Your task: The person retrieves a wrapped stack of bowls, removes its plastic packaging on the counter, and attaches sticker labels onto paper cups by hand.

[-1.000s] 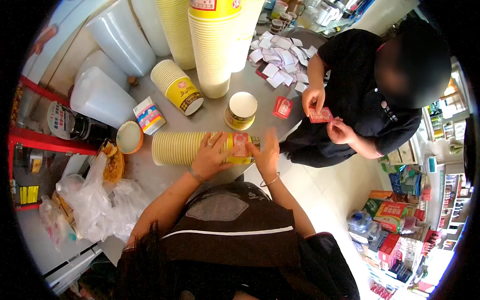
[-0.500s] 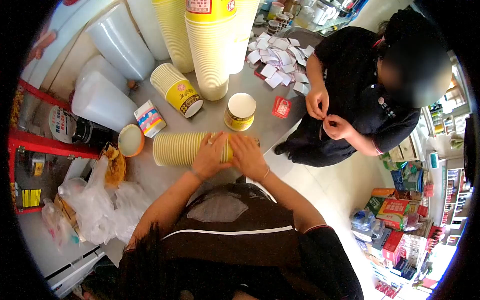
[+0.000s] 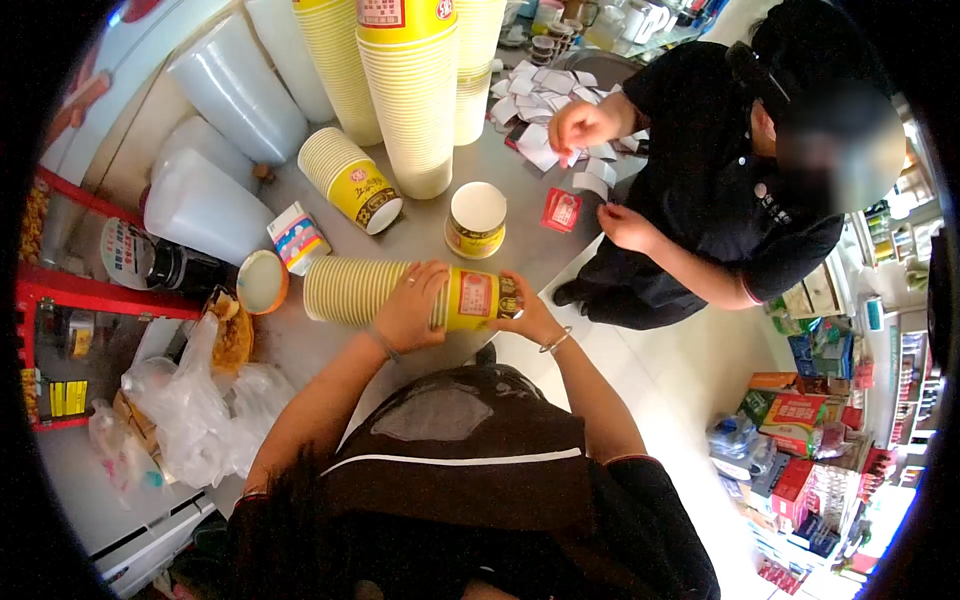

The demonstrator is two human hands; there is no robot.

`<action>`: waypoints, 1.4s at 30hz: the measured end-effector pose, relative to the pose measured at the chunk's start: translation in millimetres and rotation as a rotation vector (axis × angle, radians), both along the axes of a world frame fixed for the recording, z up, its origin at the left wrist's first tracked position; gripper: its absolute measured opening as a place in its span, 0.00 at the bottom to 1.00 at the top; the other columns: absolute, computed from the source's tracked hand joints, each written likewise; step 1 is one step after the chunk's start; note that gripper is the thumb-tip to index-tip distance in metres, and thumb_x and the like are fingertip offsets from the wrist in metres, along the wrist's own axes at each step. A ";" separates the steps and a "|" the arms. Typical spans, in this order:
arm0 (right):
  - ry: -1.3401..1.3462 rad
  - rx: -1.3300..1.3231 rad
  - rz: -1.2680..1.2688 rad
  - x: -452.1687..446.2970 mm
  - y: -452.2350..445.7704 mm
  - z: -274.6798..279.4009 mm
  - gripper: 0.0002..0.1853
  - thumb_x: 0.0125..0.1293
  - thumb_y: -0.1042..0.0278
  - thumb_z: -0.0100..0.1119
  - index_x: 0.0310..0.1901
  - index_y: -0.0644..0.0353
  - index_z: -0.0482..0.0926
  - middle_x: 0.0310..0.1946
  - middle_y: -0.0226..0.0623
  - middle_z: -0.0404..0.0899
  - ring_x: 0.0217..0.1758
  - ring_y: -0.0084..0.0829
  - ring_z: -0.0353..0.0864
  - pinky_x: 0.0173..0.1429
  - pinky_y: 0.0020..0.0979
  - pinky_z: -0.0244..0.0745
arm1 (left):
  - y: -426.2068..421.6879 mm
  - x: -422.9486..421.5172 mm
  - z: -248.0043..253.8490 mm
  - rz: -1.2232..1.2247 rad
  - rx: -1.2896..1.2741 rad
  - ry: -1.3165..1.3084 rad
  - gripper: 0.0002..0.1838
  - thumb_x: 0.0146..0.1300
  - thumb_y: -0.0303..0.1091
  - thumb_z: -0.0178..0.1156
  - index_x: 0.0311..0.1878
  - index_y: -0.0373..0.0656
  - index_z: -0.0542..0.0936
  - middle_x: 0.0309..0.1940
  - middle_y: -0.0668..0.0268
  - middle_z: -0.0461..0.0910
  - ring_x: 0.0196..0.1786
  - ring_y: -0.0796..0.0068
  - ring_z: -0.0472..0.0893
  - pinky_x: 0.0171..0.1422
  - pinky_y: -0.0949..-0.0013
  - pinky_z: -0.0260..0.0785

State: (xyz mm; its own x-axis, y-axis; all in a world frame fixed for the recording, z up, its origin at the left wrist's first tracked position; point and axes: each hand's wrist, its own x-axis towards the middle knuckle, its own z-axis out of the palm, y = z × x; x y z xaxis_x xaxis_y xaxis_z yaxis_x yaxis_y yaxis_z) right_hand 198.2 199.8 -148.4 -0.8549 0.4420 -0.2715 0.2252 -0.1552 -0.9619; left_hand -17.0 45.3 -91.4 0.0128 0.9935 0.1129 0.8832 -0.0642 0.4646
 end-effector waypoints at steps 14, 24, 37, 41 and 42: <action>0.119 1.146 -0.381 19.0 16.1 165.8 0.52 0.42 0.64 0.79 0.69 0.64 0.61 0.64 0.48 0.65 0.66 0.46 0.66 0.69 0.43 0.63 | -3.9 -4.4 -11.4 0.024 -0.002 0.060 0.45 0.41 0.42 0.75 0.61 0.35 0.66 0.64 0.50 0.65 0.68 0.47 0.64 0.77 0.52 0.51; -0.072 1.502 -0.004 -122.4 66.5 71.7 0.38 0.51 0.51 0.71 0.64 0.55 0.71 0.66 0.48 0.66 0.68 0.51 0.65 0.70 0.46 0.62 | 19.2 -13.1 8.7 -0.024 -0.310 0.102 0.50 0.46 0.68 0.66 0.63 0.35 0.69 0.60 0.47 0.72 0.66 0.49 0.68 0.73 0.52 0.55; -0.421 0.890 -0.586 3.9 108.9 135.3 0.19 0.58 0.52 0.67 0.33 0.64 0.84 0.24 0.38 0.83 0.27 0.35 0.82 0.37 0.35 0.76 | 1.6 -1.8 -2.4 0.013 -0.063 0.218 0.50 0.49 0.63 0.67 0.67 0.36 0.65 0.66 0.52 0.68 0.69 0.54 0.66 0.75 0.48 0.52; -0.224 0.553 -0.526 15.0 119.2 97.4 0.13 0.62 0.62 0.63 0.35 0.66 0.86 0.24 0.34 0.83 0.26 0.25 0.79 0.34 0.28 0.73 | -0.3 7.9 -0.5 0.058 -0.050 0.165 0.51 0.45 0.60 0.71 0.66 0.36 0.66 0.65 0.52 0.68 0.68 0.53 0.66 0.75 0.49 0.52; -0.163 0.472 -0.518 16.6 115.8 96.2 0.12 0.62 0.64 0.62 0.36 0.66 0.86 0.25 0.33 0.83 0.28 0.22 0.78 0.35 0.26 0.72 | 0.7 6.6 -1.4 0.050 -0.048 0.165 0.51 0.45 0.60 0.71 0.66 0.36 0.66 0.65 0.53 0.68 0.68 0.53 0.67 0.74 0.49 0.52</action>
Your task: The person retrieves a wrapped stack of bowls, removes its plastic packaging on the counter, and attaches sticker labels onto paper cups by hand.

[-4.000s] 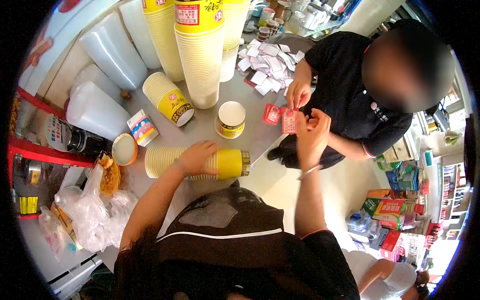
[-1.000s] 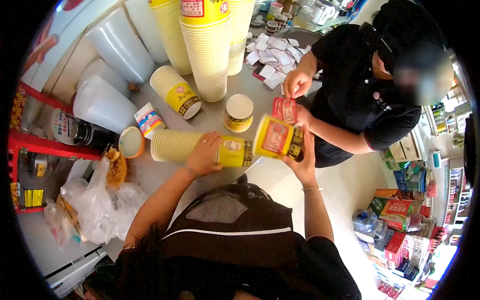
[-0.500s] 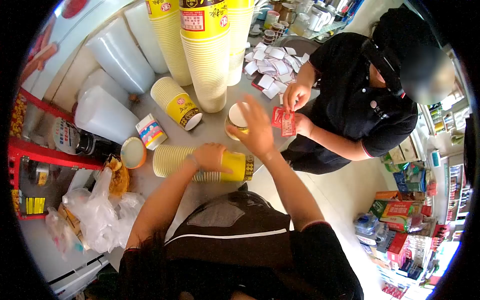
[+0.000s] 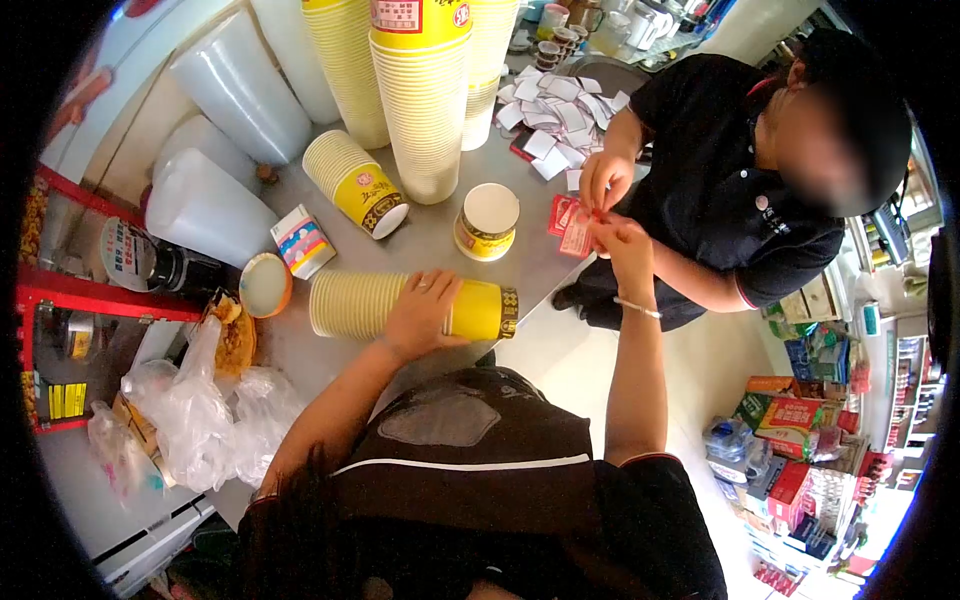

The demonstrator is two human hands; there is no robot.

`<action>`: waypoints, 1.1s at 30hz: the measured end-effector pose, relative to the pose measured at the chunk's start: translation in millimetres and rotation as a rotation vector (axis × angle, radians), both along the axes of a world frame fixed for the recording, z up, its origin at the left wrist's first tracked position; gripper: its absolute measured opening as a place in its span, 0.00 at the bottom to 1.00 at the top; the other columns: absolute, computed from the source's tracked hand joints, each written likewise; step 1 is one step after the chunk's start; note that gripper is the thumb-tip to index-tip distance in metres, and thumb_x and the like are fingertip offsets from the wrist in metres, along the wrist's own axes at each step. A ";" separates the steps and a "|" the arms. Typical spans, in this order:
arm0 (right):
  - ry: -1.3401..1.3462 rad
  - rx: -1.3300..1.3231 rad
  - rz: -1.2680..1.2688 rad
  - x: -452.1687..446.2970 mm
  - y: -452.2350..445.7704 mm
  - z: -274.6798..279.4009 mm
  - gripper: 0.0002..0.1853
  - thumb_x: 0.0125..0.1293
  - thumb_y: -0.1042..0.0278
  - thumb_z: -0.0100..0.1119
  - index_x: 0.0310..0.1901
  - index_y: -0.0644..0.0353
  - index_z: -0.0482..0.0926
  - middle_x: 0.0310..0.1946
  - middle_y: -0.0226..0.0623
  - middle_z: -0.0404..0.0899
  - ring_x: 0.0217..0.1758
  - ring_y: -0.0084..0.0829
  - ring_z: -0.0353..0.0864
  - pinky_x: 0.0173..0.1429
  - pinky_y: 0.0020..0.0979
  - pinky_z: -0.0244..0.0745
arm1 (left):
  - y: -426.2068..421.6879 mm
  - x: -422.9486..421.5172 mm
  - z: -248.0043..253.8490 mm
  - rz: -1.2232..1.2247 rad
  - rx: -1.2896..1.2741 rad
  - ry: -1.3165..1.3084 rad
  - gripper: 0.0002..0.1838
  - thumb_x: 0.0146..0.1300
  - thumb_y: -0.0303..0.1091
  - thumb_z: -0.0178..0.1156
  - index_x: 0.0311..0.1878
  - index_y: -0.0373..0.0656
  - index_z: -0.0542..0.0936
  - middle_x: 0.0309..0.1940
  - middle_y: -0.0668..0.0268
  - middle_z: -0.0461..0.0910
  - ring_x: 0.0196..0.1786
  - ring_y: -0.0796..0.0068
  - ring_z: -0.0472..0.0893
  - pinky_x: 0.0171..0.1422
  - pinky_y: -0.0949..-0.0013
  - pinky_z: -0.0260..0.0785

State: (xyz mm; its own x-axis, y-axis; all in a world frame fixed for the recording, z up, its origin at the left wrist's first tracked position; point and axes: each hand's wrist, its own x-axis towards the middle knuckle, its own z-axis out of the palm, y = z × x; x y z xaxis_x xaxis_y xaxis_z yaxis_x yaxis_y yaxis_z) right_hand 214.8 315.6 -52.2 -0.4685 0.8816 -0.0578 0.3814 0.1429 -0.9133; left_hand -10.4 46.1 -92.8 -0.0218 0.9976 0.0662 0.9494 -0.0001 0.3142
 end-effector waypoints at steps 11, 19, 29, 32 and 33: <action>0.367 -0.273 0.130 -32.9 -141.3 -56.7 0.04 0.59 0.74 0.66 0.35 0.63 0.85 0.46 0.35 0.82 0.49 0.27 0.78 0.58 0.28 0.70 | 7.9 -7.1 -11.6 -0.009 0.023 0.027 0.55 0.45 0.62 0.70 0.69 0.34 0.61 0.61 0.51 0.70 0.64 0.54 0.71 0.75 0.52 0.54; 0.234 -0.131 0.146 -35.9 -139.8 -69.3 0.05 0.57 0.71 0.68 0.33 0.61 0.86 0.50 0.37 0.81 0.54 0.33 0.77 0.62 0.32 0.68 | 14.6 -14.4 -2.5 -0.042 -0.009 -0.060 0.63 0.41 0.65 0.71 0.72 0.35 0.55 0.64 0.50 0.68 0.68 0.51 0.68 0.75 0.50 0.52; 0.134 0.016 0.187 -40.2 -136.6 -78.5 0.08 0.56 0.66 0.71 0.34 0.60 0.86 0.48 0.37 0.82 0.54 0.35 0.77 0.61 0.33 0.69 | 17.1 -11.8 -8.7 0.004 -0.027 -0.067 0.52 0.51 0.64 0.67 0.68 0.34 0.61 0.62 0.49 0.71 0.66 0.52 0.69 0.75 0.48 0.52; -0.019 0.238 0.159 -38.8 -139.1 -79.4 0.13 0.57 0.65 0.70 0.42 0.61 0.83 0.51 0.40 0.79 0.56 0.40 0.76 0.62 0.36 0.70 | 18.6 -10.7 -3.0 0.037 -0.066 -0.123 0.52 0.51 0.63 0.67 0.68 0.33 0.61 0.61 0.47 0.71 0.65 0.51 0.71 0.75 0.49 0.53; -0.160 0.409 0.102 -41.0 -144.3 -69.0 0.16 0.58 0.64 0.70 0.45 0.62 0.81 0.53 0.42 0.78 0.58 0.42 0.75 0.63 0.38 0.69 | 19.8 -10.0 2.6 0.058 -0.102 -0.141 0.53 0.51 0.63 0.67 0.68 0.32 0.60 0.61 0.46 0.71 0.65 0.50 0.71 0.74 0.50 0.54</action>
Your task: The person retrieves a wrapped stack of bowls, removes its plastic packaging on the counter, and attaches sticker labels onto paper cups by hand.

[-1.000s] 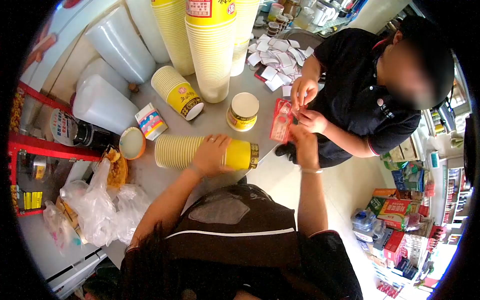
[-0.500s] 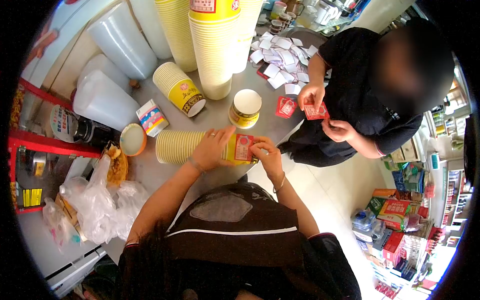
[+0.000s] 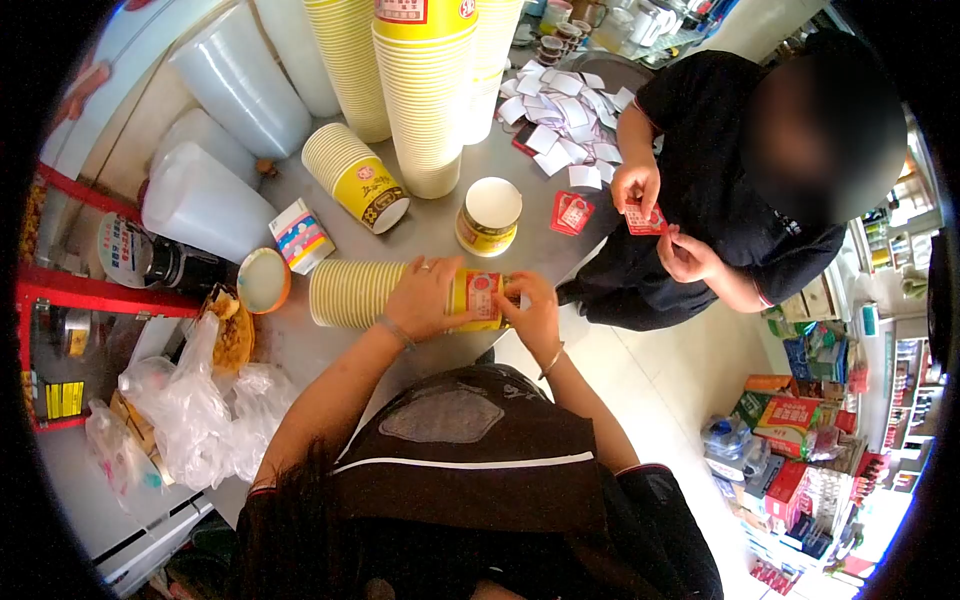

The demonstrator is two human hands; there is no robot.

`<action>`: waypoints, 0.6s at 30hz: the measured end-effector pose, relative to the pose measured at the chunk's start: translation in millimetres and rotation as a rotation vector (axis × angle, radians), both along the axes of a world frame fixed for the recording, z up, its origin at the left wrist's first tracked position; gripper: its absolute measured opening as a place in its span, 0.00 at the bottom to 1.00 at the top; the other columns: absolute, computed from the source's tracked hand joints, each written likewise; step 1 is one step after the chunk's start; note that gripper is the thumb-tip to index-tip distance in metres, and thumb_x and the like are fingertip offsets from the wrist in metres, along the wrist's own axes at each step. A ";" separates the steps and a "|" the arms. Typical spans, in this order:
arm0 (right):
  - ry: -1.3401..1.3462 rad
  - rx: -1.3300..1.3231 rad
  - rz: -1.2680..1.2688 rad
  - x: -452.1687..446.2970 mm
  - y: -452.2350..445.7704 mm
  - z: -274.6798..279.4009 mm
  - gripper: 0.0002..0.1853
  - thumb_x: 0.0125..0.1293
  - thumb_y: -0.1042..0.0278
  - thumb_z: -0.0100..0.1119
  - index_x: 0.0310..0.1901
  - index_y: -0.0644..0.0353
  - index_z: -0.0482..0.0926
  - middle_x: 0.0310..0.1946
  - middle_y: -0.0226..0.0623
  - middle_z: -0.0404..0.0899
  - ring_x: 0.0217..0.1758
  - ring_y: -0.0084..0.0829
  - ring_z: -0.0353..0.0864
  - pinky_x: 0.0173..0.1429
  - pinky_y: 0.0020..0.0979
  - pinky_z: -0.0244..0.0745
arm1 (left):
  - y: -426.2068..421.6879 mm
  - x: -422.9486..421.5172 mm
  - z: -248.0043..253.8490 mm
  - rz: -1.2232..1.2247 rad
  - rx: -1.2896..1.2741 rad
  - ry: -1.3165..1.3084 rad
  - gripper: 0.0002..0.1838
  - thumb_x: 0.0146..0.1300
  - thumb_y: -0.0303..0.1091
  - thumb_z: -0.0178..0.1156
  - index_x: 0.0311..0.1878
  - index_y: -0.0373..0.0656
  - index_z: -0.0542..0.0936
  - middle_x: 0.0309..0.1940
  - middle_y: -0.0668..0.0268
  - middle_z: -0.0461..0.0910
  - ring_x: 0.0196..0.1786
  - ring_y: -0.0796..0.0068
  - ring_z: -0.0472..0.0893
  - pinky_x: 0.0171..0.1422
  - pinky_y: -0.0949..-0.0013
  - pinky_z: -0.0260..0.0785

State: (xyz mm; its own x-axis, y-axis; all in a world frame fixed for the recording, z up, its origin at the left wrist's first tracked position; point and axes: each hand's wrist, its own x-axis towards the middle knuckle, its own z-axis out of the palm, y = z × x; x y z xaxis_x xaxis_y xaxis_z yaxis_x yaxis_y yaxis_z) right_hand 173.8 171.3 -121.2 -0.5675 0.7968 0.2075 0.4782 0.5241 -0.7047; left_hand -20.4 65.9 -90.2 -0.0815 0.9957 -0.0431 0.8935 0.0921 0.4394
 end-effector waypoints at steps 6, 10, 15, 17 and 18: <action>0.028 0.452 0.347 -5.4 -12.7 24.1 0.23 0.61 0.69 0.63 0.58 0.65 0.73 0.60 0.46 0.72 0.63 0.48 0.71 0.67 0.46 0.65 | 0.3 0.8 -6.0 0.060 0.118 0.018 0.58 0.51 0.65 0.66 0.71 0.30 0.54 0.60 0.46 0.70 0.63 0.49 0.71 0.72 0.54 0.58; -0.114 0.271 0.504 -21.1 -10.3 1.8 0.25 0.64 0.67 0.59 0.62 0.64 0.71 0.62 0.46 0.72 0.67 0.50 0.68 0.70 0.45 0.63 | 1.4 -0.6 -12.7 0.057 0.167 -0.007 0.59 0.49 0.63 0.68 0.73 0.30 0.52 0.63 0.47 0.67 0.65 0.50 0.69 0.72 0.55 0.59; -0.278 -0.335 0.447 -21.9 41.5 -14.5 0.34 0.61 0.56 0.64 0.65 0.63 0.67 0.63 0.49 0.69 0.68 0.47 0.66 0.72 0.41 0.61 | -1.9 1.1 2.1 0.019 0.115 0.011 0.55 0.48 0.61 0.70 0.70 0.33 0.57 0.64 0.46 0.67 0.67 0.49 0.67 0.74 0.54 0.57; 0.000 -0.238 0.378 -1.6 37.1 -49.0 0.40 0.57 0.55 0.70 0.68 0.60 0.64 0.62 0.48 0.69 0.68 0.45 0.67 0.71 0.39 0.62 | -4.9 -3.6 -7.8 -0.011 0.083 0.108 0.51 0.48 0.61 0.69 0.68 0.35 0.62 0.61 0.50 0.70 0.66 0.53 0.69 0.74 0.52 0.56; 0.108 -0.355 0.458 9.8 28.2 -46.1 0.48 0.49 0.57 0.78 0.70 0.58 0.61 0.63 0.44 0.67 0.69 0.38 0.66 0.70 0.37 0.64 | -6.2 -7.8 -6.4 -0.064 0.090 0.049 0.49 0.48 0.60 0.70 0.66 0.36 0.64 0.61 0.50 0.70 0.66 0.53 0.69 0.75 0.52 0.55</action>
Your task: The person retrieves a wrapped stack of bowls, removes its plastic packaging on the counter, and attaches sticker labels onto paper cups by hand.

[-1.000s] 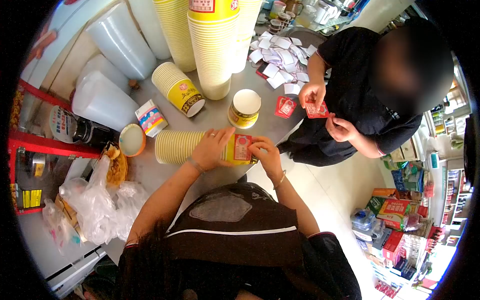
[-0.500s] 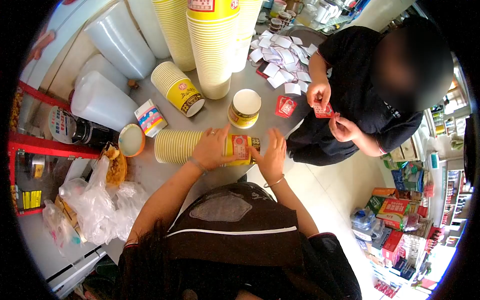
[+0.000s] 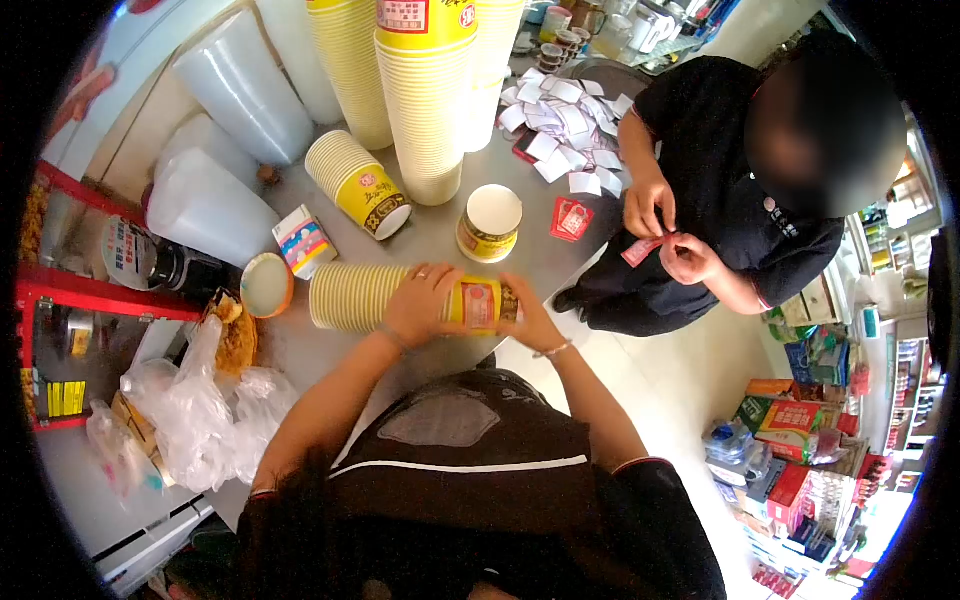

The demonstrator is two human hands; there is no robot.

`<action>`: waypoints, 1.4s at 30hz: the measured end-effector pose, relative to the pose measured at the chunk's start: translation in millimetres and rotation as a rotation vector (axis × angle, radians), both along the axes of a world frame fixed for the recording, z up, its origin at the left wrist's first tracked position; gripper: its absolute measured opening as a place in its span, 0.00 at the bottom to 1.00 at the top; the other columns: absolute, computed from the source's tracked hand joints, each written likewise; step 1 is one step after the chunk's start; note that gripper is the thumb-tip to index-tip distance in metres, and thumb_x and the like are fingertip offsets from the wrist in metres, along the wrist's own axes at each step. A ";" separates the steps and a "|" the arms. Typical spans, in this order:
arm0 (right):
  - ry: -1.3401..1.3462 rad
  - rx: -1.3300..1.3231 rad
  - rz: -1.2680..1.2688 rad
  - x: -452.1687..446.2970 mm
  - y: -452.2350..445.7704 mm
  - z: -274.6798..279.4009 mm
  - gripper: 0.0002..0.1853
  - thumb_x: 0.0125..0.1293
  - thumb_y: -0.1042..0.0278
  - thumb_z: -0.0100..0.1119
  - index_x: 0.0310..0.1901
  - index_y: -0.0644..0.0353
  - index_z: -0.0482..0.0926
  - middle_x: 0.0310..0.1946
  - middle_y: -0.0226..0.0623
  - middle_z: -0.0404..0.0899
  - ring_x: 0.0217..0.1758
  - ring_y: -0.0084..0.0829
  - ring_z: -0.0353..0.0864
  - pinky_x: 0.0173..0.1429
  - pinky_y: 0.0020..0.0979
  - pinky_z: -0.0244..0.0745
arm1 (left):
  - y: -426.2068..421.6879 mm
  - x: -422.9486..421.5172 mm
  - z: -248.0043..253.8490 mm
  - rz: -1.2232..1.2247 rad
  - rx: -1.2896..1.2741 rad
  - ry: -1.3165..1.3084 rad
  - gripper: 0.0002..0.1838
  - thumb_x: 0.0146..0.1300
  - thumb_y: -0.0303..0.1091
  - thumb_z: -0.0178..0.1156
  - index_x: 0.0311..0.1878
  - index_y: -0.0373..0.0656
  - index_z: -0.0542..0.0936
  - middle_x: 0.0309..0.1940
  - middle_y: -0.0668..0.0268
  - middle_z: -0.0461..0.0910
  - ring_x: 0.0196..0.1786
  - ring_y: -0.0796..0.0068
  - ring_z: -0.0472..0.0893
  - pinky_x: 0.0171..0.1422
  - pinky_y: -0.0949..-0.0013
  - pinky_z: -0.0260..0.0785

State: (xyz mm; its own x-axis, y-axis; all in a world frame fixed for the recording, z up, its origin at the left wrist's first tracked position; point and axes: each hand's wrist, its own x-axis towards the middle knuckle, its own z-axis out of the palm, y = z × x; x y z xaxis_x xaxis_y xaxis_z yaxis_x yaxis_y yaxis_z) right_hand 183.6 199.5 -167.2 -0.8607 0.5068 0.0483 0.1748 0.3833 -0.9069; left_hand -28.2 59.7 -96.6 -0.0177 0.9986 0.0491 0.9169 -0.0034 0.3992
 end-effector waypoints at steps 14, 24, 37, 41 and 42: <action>-0.054 -0.571 -0.089 13.1 -4.9 1.7 0.56 0.45 0.65 0.80 0.74 0.59 0.54 0.66 0.43 0.65 0.66 0.36 0.70 0.68 0.37 0.68 | 1.9 -37.1 -0.2 -0.286 -0.026 -0.090 0.50 0.39 0.45 0.78 0.64 0.36 0.63 0.62 0.49 0.68 0.68 0.50 0.66 0.77 0.51 0.52; 0.170 0.338 -0.367 33.0 30.1 149.3 0.52 0.45 0.59 0.78 0.71 0.62 0.59 0.67 0.45 0.66 0.70 0.41 0.64 0.72 0.40 0.63 | 7.2 -42.4 -11.8 -0.219 -0.194 -0.117 0.49 0.43 0.52 0.74 0.64 0.34 0.65 0.63 0.45 0.68 0.67 0.45 0.65 0.75 0.54 0.54; 0.003 0.978 -0.120 -91.0 51.9 101.9 0.39 0.54 0.56 0.70 0.67 0.54 0.66 0.70 0.43 0.63 0.70 0.46 0.64 0.70 0.46 0.63 | -32.2 16.7 -12.4 0.070 0.041 0.372 0.54 0.45 0.64 0.69 0.70 0.40 0.62 0.67 0.52 0.66 0.72 0.55 0.62 0.77 0.43 0.45; 0.302 0.850 -0.534 -28.0 21.4 155.0 0.23 0.53 0.63 0.73 0.49 0.61 0.78 0.52 0.44 0.78 0.58 0.46 0.76 0.61 0.40 0.71 | 18.8 -13.8 7.4 -0.074 -0.238 0.107 0.56 0.42 0.64 0.70 0.70 0.40 0.62 0.66 0.52 0.66 0.70 0.55 0.65 0.75 0.45 0.49; 0.261 0.772 -0.713 -19.0 34.6 164.6 0.23 0.53 0.60 0.73 0.48 0.62 0.79 0.48 0.44 0.80 0.54 0.45 0.78 0.57 0.38 0.73 | 29.1 -17.9 12.9 -0.125 -0.318 0.067 0.56 0.42 0.65 0.70 0.70 0.40 0.62 0.67 0.52 0.65 0.71 0.54 0.64 0.76 0.46 0.49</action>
